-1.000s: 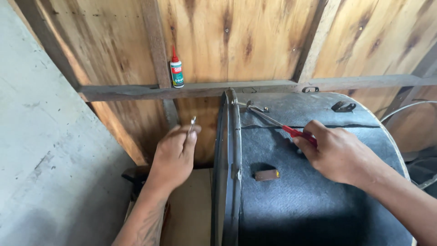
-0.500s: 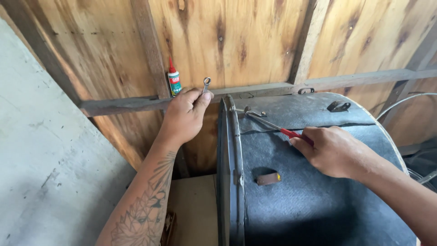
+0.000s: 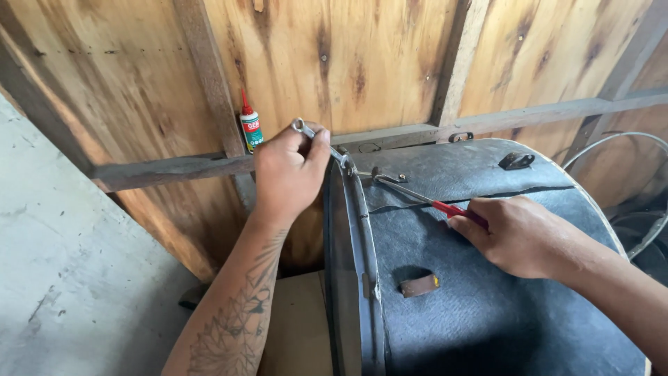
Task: The person works on a large black drum, using pliers to remove a metal ring from the rim. They then use a red screwdriver to tighten a screw on the drum's hardware. Finally, they use yellow pliers to adjust a metal bracket on the drum's edge.
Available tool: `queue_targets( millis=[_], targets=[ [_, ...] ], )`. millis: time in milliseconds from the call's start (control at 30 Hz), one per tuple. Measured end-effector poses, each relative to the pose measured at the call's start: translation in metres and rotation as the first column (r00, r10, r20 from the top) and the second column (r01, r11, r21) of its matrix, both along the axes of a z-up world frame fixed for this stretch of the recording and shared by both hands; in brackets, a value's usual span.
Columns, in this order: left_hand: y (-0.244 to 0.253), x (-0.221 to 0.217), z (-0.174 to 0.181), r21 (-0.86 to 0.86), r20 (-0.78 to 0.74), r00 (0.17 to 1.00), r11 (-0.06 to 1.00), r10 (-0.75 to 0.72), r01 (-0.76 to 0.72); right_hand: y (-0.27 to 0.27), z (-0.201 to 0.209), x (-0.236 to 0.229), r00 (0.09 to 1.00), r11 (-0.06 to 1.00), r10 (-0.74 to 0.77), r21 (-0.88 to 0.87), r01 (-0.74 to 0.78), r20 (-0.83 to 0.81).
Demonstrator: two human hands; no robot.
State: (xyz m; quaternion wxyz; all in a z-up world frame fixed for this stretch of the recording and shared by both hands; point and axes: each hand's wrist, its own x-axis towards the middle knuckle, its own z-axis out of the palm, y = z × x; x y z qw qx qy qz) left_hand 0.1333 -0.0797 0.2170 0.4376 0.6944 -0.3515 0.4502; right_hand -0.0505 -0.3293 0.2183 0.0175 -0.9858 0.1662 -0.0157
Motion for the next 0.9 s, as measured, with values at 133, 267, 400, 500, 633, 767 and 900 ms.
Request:
queue_targets(
  millis=[133, 267, 400, 500, 633, 767, 900],
  targets=[
    [-0.004, 0.000, -0.004, 0.011, 0.083, 0.996, 1.000, -0.016, 0.015, 0.000, -0.001, 0.001, 1.000, 1.000, -0.006, -0.007, 0.006, 0.001],
    [-0.005, 0.018, 0.001, 0.090, -0.080, 0.996, 0.996, 0.033, -0.026, 0.003, 0.002, 0.000, 1.000, 1.000, -0.010, 0.007, 0.010, -0.012],
    [-0.005, 0.015, 0.006, 0.135, -0.175, 0.985, 0.990, -0.007, 0.031, 0.000, 0.000, 0.001, 1.000, 1.000, -0.003, 0.008, 0.004, -0.007],
    [-0.005, 0.005, -0.001, 0.147, -0.051, 0.998, 0.989, 0.024, -0.016, -0.002, -0.002, 0.001, 1.000, 1.000, 0.006, 0.003, -0.006, 0.001],
    [-0.003, -0.024, -0.015, 0.205, 0.098, 0.994, 0.978, -0.052, 0.031, -0.004, -0.003, 0.001, 1.000, 1.000, 0.019, 0.001, -0.019, 0.014],
    [0.000, -0.044, -0.029, 0.382, 0.270, 0.956, 0.924, -0.115, 0.004, -0.003, -0.003, 0.002, 1.000, 1.000, 0.008, -0.007, -0.008, 0.003],
    [0.000, -0.043, -0.042, 0.364, 0.421, 0.904, 0.926, -0.067, -0.101, 0.000, 0.001, 0.000, 1.000, 1.000, -0.001, 0.014, 0.001, -0.003]
  ],
)
